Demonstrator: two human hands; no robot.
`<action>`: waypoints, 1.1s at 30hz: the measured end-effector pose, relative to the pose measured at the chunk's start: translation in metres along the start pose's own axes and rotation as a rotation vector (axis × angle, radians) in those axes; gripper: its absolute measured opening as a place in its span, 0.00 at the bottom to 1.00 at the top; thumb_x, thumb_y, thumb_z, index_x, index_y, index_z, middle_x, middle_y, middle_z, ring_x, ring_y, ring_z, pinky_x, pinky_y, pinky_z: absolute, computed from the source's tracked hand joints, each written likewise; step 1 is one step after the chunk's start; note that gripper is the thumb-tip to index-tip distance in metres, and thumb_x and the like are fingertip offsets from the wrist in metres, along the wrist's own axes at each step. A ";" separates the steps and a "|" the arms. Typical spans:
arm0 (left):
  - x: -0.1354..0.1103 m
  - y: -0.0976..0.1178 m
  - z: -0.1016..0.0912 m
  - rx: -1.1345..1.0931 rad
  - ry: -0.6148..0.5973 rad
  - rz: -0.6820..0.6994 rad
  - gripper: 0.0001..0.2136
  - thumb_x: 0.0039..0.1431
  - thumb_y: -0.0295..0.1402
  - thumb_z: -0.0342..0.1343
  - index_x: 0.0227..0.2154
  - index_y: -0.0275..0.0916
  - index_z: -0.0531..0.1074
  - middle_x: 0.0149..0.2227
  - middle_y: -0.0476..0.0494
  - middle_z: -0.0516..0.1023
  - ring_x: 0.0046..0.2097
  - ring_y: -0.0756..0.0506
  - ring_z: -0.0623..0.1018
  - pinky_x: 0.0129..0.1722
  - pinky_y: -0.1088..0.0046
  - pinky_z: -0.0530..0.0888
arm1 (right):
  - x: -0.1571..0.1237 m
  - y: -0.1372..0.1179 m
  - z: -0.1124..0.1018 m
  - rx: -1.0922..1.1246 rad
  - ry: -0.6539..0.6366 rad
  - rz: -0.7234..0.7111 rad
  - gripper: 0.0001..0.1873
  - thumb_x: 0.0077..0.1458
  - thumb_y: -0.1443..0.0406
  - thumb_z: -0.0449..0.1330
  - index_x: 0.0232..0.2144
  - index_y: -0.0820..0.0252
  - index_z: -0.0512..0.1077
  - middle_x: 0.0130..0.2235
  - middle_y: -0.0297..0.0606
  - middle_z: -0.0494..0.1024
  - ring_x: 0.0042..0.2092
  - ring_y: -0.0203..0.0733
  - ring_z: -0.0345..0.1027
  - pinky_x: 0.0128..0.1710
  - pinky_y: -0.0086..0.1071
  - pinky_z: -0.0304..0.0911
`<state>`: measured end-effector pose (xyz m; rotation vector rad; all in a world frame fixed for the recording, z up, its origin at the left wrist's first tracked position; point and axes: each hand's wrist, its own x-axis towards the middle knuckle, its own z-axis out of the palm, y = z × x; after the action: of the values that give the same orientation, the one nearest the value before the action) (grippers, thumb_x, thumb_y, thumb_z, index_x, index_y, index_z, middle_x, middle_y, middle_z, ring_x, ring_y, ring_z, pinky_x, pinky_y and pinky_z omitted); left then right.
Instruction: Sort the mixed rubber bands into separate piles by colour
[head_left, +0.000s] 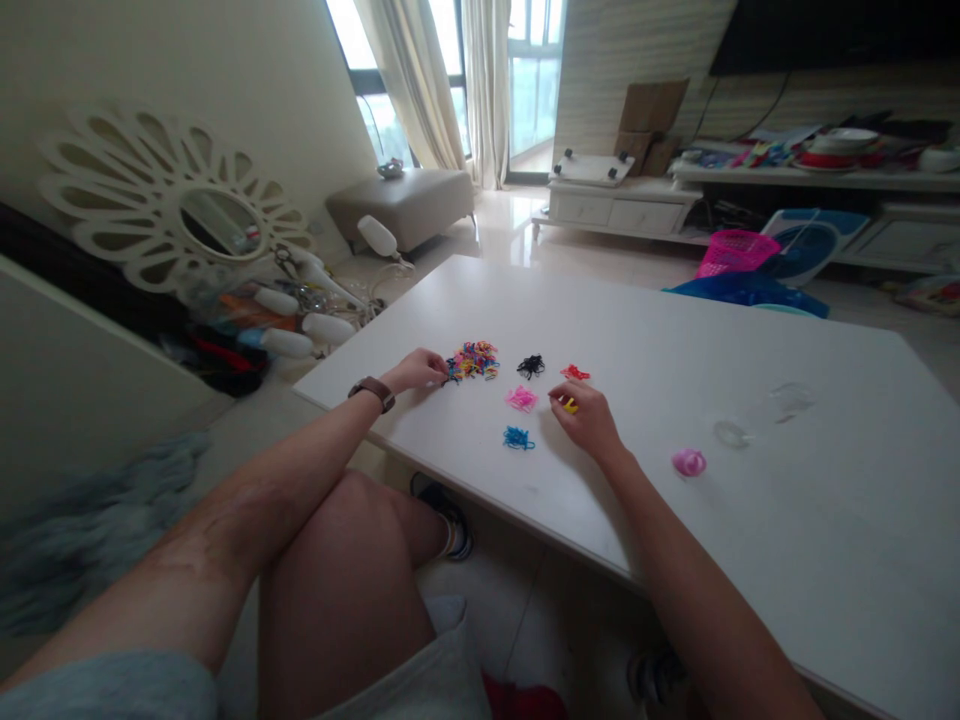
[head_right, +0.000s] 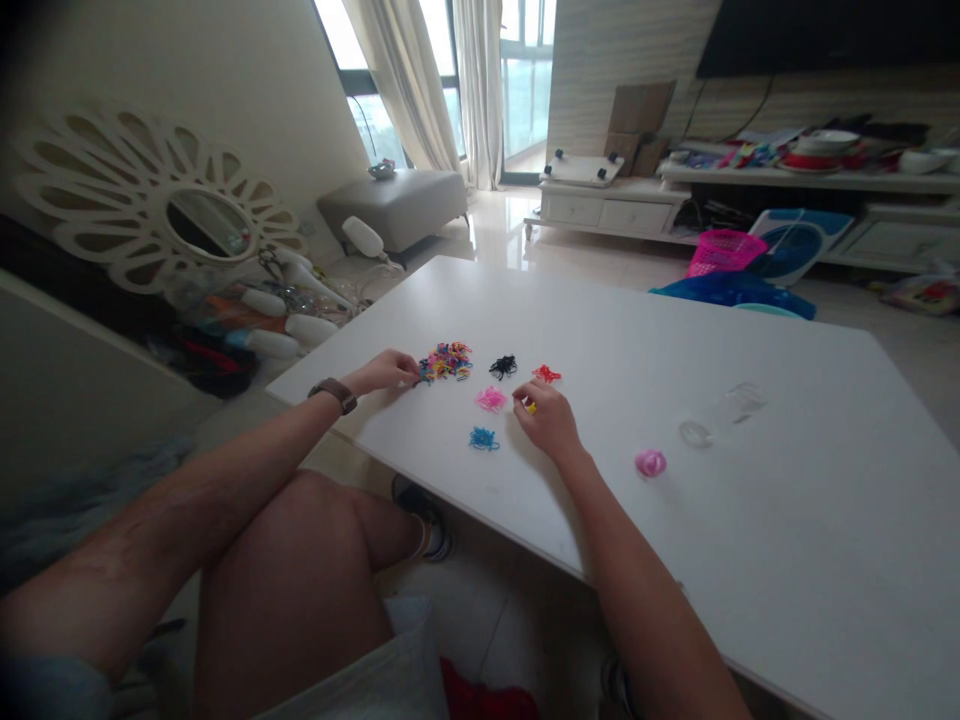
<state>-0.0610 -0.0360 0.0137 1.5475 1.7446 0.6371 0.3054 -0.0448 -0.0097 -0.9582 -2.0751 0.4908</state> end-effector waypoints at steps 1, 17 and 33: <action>0.000 0.000 0.000 0.006 0.006 0.001 0.09 0.38 0.36 0.65 0.23 0.35 0.79 0.21 0.45 0.78 0.23 0.50 0.70 0.23 0.76 0.63 | 0.000 0.000 0.000 0.001 -0.002 0.002 0.06 0.57 0.68 0.57 0.30 0.57 0.74 0.32 0.37 0.76 0.33 0.41 0.70 0.37 0.35 0.64; 0.006 -0.004 0.008 0.035 0.051 0.057 0.10 0.41 0.38 0.64 0.23 0.36 0.77 0.22 0.46 0.77 0.24 0.50 0.70 0.24 0.75 0.63 | 0.000 0.000 0.000 0.011 -0.037 0.001 0.06 0.56 0.69 0.57 0.30 0.57 0.74 0.32 0.36 0.75 0.33 0.40 0.70 0.36 0.34 0.63; 0.014 -0.007 0.014 0.095 0.111 0.119 0.10 0.40 0.35 0.67 0.27 0.36 0.79 0.24 0.45 0.79 0.26 0.49 0.73 0.26 0.76 0.66 | -0.001 -0.001 0.000 0.002 -0.060 0.003 0.06 0.56 0.69 0.57 0.31 0.57 0.74 0.33 0.36 0.76 0.33 0.40 0.71 0.37 0.34 0.64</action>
<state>-0.0549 -0.0249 -0.0024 1.7203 1.7973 0.7200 0.3053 -0.0460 -0.0092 -0.9557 -2.1262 0.5289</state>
